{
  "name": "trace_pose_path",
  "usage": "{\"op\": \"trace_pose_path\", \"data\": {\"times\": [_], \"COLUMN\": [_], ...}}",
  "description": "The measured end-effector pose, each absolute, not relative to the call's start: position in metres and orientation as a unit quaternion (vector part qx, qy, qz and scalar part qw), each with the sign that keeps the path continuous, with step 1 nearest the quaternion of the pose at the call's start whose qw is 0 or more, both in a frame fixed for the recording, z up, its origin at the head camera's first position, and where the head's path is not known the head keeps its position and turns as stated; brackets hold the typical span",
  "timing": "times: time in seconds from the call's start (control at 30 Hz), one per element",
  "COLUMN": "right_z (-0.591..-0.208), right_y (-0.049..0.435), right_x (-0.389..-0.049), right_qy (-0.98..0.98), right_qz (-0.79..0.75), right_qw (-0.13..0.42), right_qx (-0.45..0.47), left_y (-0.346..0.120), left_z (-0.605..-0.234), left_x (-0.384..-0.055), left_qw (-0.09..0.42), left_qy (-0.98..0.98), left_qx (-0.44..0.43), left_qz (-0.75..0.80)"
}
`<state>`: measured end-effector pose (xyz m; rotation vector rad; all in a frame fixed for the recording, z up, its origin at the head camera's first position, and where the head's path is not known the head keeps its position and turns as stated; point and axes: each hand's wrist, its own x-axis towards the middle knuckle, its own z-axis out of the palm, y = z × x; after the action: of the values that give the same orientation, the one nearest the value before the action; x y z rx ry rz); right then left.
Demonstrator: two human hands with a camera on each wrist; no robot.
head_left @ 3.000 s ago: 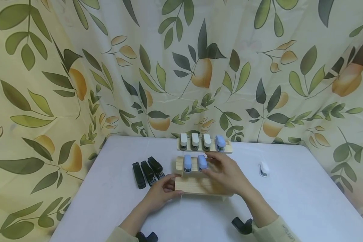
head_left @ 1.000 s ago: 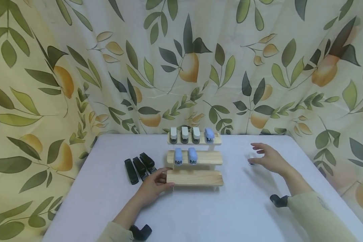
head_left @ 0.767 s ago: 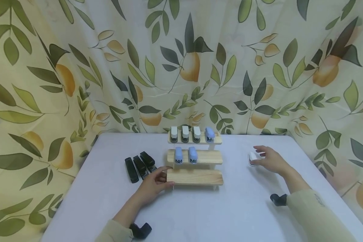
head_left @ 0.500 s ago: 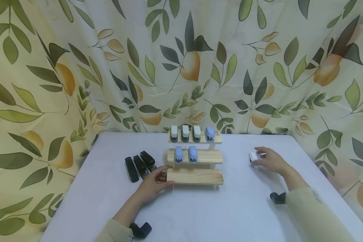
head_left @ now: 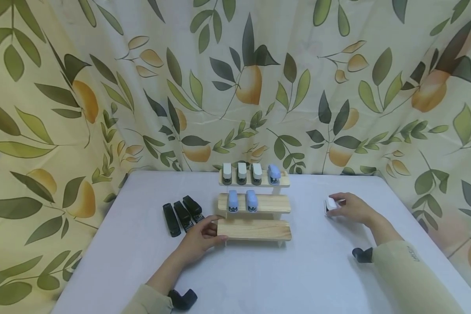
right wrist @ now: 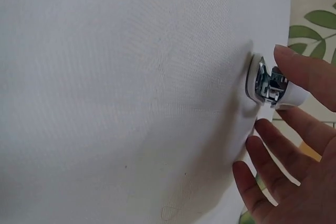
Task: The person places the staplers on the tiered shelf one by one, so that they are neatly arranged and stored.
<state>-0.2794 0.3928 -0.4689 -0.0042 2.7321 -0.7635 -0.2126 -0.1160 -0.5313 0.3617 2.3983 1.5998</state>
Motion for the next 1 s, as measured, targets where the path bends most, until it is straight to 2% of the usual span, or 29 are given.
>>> {"op": "trace_pose_path", "data": {"times": [1.0], "right_z": [-0.4715], "right_y": [0.3914], "right_x": [-0.2747], "right_qy": [0.952], "right_qz": [-0.275], "right_qw": [0.133], "right_qx": [-0.007], "left_y": [-0.1162], "left_z": [-0.5324], "left_x": [-0.2126], "left_qw": [0.116], "left_qy": [0.820], "left_qx": [0.130], "left_qz": [0.545]}}
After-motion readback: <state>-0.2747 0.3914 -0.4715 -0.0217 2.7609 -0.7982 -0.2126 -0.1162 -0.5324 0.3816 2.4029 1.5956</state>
